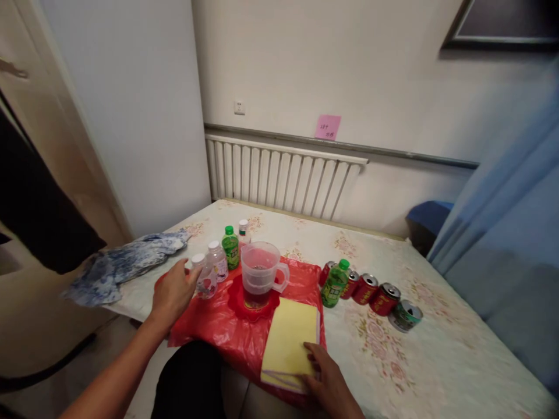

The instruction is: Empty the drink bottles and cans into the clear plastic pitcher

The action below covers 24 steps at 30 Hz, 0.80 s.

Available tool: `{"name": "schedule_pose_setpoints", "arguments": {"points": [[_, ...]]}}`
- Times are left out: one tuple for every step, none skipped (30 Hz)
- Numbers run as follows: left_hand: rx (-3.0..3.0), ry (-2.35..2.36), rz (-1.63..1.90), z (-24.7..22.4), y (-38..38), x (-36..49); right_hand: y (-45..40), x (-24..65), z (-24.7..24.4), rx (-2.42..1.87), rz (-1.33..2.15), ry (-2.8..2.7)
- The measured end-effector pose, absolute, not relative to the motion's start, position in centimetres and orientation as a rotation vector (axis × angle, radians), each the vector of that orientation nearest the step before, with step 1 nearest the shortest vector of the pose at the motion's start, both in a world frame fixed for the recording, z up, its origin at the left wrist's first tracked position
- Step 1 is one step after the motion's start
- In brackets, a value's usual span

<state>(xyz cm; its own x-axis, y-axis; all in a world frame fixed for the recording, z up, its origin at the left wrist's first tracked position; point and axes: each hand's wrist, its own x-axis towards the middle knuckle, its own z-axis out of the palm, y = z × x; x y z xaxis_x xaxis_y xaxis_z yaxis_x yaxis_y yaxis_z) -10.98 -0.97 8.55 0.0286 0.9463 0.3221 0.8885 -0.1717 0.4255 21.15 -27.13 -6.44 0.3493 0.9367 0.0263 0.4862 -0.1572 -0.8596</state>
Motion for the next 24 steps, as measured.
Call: {"name": "schedule_pose_setpoints", "arguments": {"points": [[2.179, 1.865, 0.912, 7.8, -1.9, -10.6, -27.2, 21.3, -6.4, -1.786, 0.686, -1.246], [2.169, 1.800, 0.973, 6.9, -2.8, -10.2, -27.2, 21.4, -6.3, -1.788, 0.689, -1.235], [2.150, 1.738, 1.013, 5.9, -3.8, -9.6, -27.2, 21.5, -6.2, -1.791, 0.691, -1.223], [2.129, 1.684, 1.014, 4.8, -4.9, -9.0, -27.3, 21.6, -6.2, -1.792, 0.693, -1.211], [2.093, 1.653, 1.022, 3.7, -6.0, -8.2, -27.3, 21.7, -6.2, -1.790, 0.692, -1.200], [2.078, 1.597, 1.006, 2.6, -7.0, -7.4, -27.3, 21.8, -6.2, -1.787, 0.691, -1.191], [2.065, 1.536, 1.000, 1.5, -8.1, -6.6, -27.4, 21.9, -6.2, -1.783, 0.690, -1.183], [2.048, 1.474, 0.997, 0.4, -9.1, -5.7, -27.4, 22.0, -6.3, -1.782, 0.689, -1.176], [2.044, 1.407, 0.983, -0.6, -10.1, -4.9, -27.5, 22.0, -6.3, -1.783, 0.691, -1.171], [2.045, 1.345, 0.948, -1.4, -11.0, -4.1, -27.5, 22.1, -6.3, -1.785, 0.695, -1.167], [2.038, 1.305, 0.922, -2.2, -11.8, -3.3, -27.6, 22.1, -6.2, -1.787, 0.696, -1.166], [2.034, 1.264, 0.887, -2.8, -12.5, -2.6, -27.7, 22.2, -6.2, -1.786, 0.696, -1.168], [2.037, 1.228, 0.846, -3.3, -13.1, -2.1, -27.8, 22.2, -6.1, -1.783, 0.692, -1.171], [2.048, 1.187, 0.801, -3.7, -13.7, -1.5, -27.8, 22.2, -6.0, -1.779, 0.690, -1.173], [2.061, 1.147, 0.757, -4.0, -14.1, -1.1, -27.9, 22.3, -5.9, -1.775, 0.688, -1.178], [2.076, 1.112, 0.716, -4.2, -14.4, -0.7, -28.0, 22.3, -5.8, -1.773, 0.688, -1.182], [2.090, 1.081, 0.679, -4.3, -14.7, -0.4, -28.0, 22.3, -5.8, -1.771, 0.690, -1.186], [2.100, 1.060, 0.651, -4.5, -14.9, -0.1, -28.0, 22.3, -5.7, -1.772, 0.691, -1.188], [2.105, 1.049, 0.634, -4.5, -15.1, 0.2, -28.1, 22.4, -5.8, -1.775, 0.690, -1.189], [2.106, 1.042, 0.625, -4.6, -15.3, 0.5, -28.1, 22.4, -5.8, -1.775, 0.688, -1.191], [2.106, 1.039, 0.621, -4.7, -15.5, 0.7, -28.1, 22.4, -5.9, -1.775, 0.687, -1.191], [2.106, 1.038, 0.616, -4.7, -15.7, 1.0, -28.1, 22.4, -6.1, -1.773, 0.688, -1.189], [2.109, 1.035, 0.608, -4.8, -15.9, 1.2, -28.1, 22.4, -6.2, -1.769, 0.692, -1.185], [2.116, 1.029, 0.596, -4.8, -16.0, 1.5, -28.1, 22.4, -6.4, -1.764, 0.696, -1.179]]}}
